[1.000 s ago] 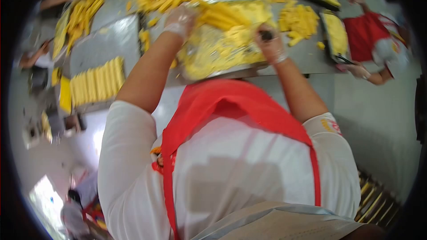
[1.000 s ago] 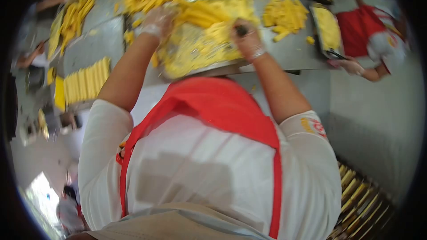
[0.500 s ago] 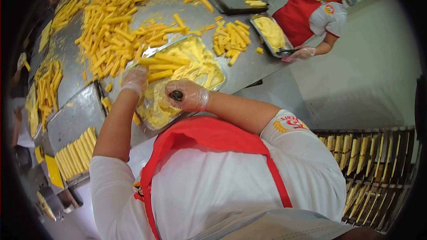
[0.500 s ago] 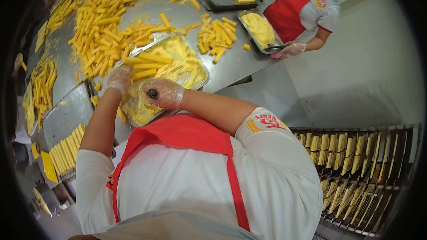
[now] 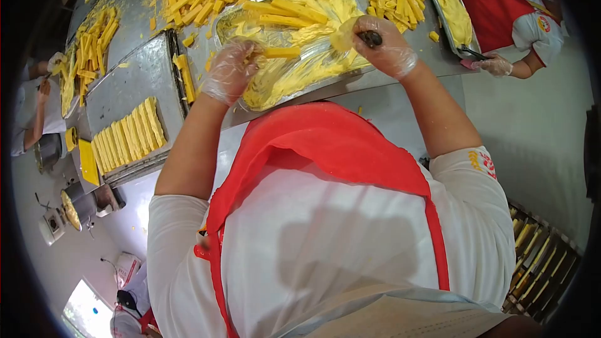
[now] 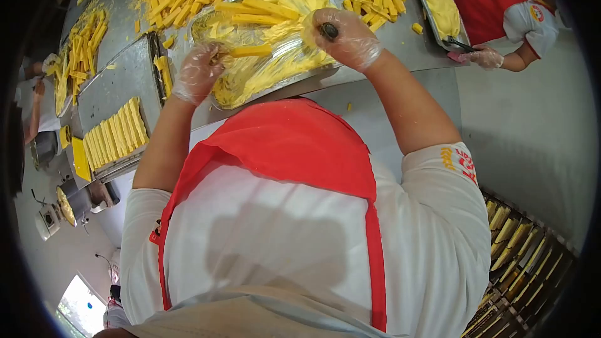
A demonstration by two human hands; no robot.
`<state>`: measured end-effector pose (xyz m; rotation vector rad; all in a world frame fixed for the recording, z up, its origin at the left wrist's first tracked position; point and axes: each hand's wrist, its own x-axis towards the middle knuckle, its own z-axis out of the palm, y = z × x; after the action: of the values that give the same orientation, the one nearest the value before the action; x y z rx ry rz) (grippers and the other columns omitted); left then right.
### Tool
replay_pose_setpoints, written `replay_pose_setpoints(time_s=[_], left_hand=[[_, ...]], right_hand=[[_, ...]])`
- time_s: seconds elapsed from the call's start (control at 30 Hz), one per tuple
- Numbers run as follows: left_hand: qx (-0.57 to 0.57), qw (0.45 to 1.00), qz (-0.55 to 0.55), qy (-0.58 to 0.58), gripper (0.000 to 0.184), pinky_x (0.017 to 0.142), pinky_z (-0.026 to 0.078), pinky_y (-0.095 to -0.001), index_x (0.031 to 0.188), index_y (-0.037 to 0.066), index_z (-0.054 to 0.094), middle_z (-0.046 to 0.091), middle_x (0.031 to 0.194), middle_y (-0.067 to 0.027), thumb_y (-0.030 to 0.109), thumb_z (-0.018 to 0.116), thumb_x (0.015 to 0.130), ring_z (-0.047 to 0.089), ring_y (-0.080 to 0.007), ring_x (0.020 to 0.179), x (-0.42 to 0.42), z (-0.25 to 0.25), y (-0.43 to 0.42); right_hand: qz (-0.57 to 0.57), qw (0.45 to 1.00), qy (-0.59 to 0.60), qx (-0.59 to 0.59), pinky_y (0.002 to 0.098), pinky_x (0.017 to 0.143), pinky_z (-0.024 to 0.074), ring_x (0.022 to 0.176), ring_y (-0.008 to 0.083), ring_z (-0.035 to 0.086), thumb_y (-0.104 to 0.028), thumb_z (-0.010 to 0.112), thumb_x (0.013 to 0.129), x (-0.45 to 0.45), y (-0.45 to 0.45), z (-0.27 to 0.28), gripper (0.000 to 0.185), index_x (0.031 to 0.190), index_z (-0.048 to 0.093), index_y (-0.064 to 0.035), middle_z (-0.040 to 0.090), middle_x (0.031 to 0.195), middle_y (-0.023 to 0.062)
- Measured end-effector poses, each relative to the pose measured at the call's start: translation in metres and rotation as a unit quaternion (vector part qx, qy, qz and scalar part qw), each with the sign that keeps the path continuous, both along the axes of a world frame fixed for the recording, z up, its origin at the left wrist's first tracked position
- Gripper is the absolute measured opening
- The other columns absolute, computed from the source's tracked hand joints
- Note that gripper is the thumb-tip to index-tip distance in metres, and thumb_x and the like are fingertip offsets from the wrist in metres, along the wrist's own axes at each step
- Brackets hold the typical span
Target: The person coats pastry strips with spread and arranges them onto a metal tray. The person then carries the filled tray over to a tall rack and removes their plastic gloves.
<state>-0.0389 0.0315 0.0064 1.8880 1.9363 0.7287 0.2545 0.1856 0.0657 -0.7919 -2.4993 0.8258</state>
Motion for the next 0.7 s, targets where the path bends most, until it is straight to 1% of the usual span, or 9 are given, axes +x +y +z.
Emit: replay_pose_setpoints(time_s=[0.07,0.13,0.27,0.33,0.4,0.47,0.5,0.57,0.7], left_hand=[[0.000,1.000,0.002,0.008,0.036,0.090,0.047,-0.0415,0.113,0.000,0.060,0.059,0.111,-0.0211,0.009,0.068,0.079,0.057,-0.0371,0.103,0.007,-0.011,-0.002],[0.002,1.000,0.003,0.017,0.037,0.091,0.046,-0.0417,0.114,0.000,0.059,0.059,0.110,-0.0208,0.008,0.067,0.079,0.057,-0.0374,0.104,0.012,-0.016,-0.003],[0.005,1.000,-0.001,0.016,0.039,0.090,0.046,-0.0425,0.116,0.001,0.058,0.060,0.108,-0.0202,0.008,0.067,0.078,0.057,-0.0378,0.104,0.022,-0.020,0.002],[0.010,1.000,-0.003,0.022,0.039,0.089,0.047,-0.0427,0.115,0.002,0.058,0.061,0.106,-0.0199,0.008,0.066,0.078,0.058,-0.0381,0.102,0.029,-0.018,0.007],[-0.026,0.997,0.023,-0.064,0.037,0.085,0.048,-0.0432,0.114,0.001,0.058,0.062,0.102,-0.0202,0.007,0.065,0.077,0.059,-0.0393,0.096,0.037,-0.015,0.013],[-0.040,0.995,0.046,-0.077,0.038,0.085,0.048,-0.0436,0.113,0.000,0.058,0.062,0.100,-0.0210,0.010,0.065,0.077,0.060,-0.0396,0.095,0.047,-0.015,0.018],[-0.053,0.992,0.067,-0.093,0.038,0.084,0.049,-0.0440,0.112,-0.001,0.058,0.063,0.099,-0.0217,0.012,0.065,0.077,0.060,-0.0400,0.094,0.052,-0.015,0.020],[-0.052,0.993,0.080,-0.065,0.040,0.084,0.048,-0.0441,0.111,-0.002,0.058,0.063,0.100,-0.0229,0.015,0.066,0.076,0.061,-0.0397,0.095,0.064,-0.008,0.022],[0.011,0.996,0.081,0.023,0.046,0.086,0.048,-0.0444,0.111,-0.005,0.057,0.062,0.106,-0.0257,0.022,0.068,0.074,0.060,-0.0392,0.100,0.061,-0.037,0.022]], right_hand=[[0.036,0.997,0.005,-0.066,0.0390,0.071,0.0480,0.079,0.0336,0.059,-0.004,0.067,0.076,0.005,-0.002,-0.003,0.014,0.088,0.059,-0.0046,0.060,0.081,0.0135],[0.150,0.982,-0.115,-0.018,0.0389,0.066,0.0458,0.074,0.0355,0.055,-0.002,0.066,0.078,0.016,0.006,-0.013,0.014,0.087,0.056,-0.0022,0.056,0.082,0.0148],[0.134,0.982,-0.034,0.130,0.0391,0.065,0.0455,0.073,0.0358,0.055,0.000,0.064,0.079,0.025,0.035,-0.026,0.011,0.086,0.056,-0.0029,0.054,0.080,0.0143],[0.127,0.984,-0.007,0.121,0.0373,0.068,0.0473,0.075,0.0318,0.058,-0.002,0.066,0.078,0.022,0.033,-0.019,0.013,0.089,0.057,-0.0031,0.057,0.083,0.0121],[0.120,0.987,0.018,0.108,0.0355,0.072,0.0491,0.077,0.0277,0.061,-0.004,0.068,0.078,0.015,0.022,-0.014,0.016,0.091,0.058,-0.0034,0.061,0.085,0.0098],[0.021,0.975,0.215,-0.045,0.0298,0.068,0.0474,0.072,0.0169,0.058,-0.010,0.067,0.085,0.002,0.004,-0.010,0.012,0.089,0.058,-0.0027,0.059,0.080,0.0058],[0.020,0.975,0.217,-0.046,0.0298,0.068,0.0474,0.072,0.0169,0.058,-0.010,0.067,0.085,-0.005,-0.001,-0.015,0.012,0.089,0.058,-0.0027,0.059,0.080,0.0058],[-0.043,0.935,0.214,-0.279,0.0255,0.067,0.0449,0.071,0.0108,0.053,-0.015,0.066,0.088,-0.017,-0.012,-0.031,0.015,0.086,0.058,-0.0035,0.057,0.075,0.0023],[-0.106,0.945,0.187,-0.246,0.0286,0.063,0.0478,0.064,0.0115,0.055,-0.019,0.065,0.090,-0.001,0.036,-0.081,0.015,0.084,0.058,-0.0058,0.059,0.068,0.0026]])
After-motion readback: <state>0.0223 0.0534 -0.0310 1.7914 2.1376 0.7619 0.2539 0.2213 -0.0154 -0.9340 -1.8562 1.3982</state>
